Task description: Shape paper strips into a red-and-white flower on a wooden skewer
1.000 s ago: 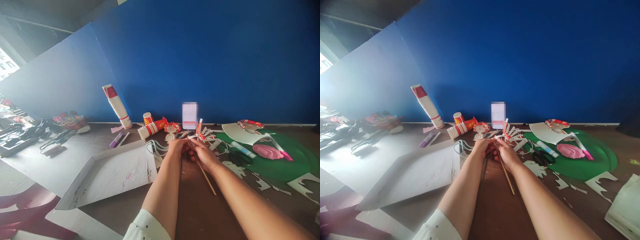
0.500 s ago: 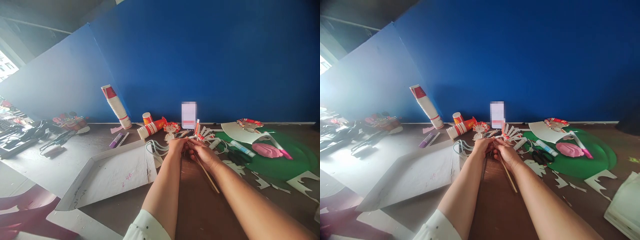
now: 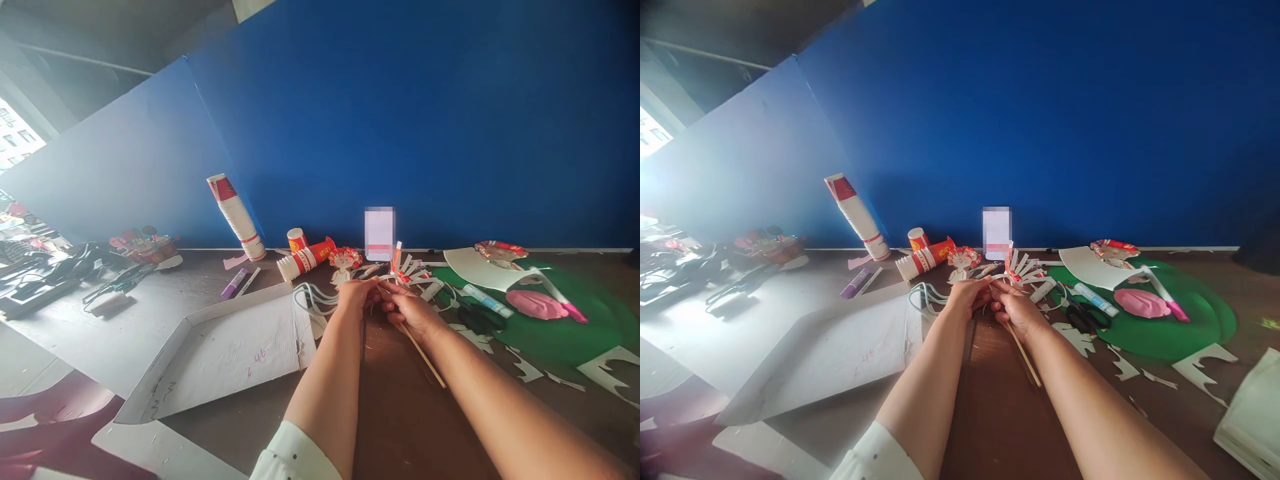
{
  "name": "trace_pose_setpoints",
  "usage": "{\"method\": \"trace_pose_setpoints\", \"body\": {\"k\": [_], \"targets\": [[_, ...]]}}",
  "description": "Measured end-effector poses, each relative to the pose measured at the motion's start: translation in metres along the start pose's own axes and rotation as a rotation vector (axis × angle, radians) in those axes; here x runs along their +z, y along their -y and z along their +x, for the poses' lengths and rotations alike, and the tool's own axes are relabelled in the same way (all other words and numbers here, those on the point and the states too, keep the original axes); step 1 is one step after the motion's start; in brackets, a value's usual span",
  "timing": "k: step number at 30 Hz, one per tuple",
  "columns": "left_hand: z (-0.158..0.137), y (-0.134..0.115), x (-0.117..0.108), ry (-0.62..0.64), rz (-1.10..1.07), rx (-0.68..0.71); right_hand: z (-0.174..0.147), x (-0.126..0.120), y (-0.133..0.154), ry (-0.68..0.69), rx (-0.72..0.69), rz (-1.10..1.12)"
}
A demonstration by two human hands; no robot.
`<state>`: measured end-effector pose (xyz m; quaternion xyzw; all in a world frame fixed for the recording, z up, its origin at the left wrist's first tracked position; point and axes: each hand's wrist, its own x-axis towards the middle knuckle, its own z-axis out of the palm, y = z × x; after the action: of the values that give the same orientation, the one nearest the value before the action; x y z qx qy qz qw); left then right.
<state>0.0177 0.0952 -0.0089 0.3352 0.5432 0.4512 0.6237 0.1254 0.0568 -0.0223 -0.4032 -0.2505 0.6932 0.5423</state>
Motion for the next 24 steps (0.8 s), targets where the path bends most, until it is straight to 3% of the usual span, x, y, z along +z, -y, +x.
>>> {"method": "trace_pose_setpoints", "body": {"k": [4, 9, 24], "targets": [[-0.003, -0.0024, -0.0025, 0.048, -0.084, -0.047, 0.0002, -0.0001, 0.0006, -0.053, 0.02, 0.024], [-0.0013, -0.0009, -0.0036, 0.07, -0.105, -0.044, -0.0029, 0.0017, 0.0026, 0.003, 0.014, -0.007], [-0.0032, -0.0007, 0.0018, 0.004, -0.049, -0.011, -0.0003, 0.0015, -0.0025, -0.003, -0.046, -0.137]]}}
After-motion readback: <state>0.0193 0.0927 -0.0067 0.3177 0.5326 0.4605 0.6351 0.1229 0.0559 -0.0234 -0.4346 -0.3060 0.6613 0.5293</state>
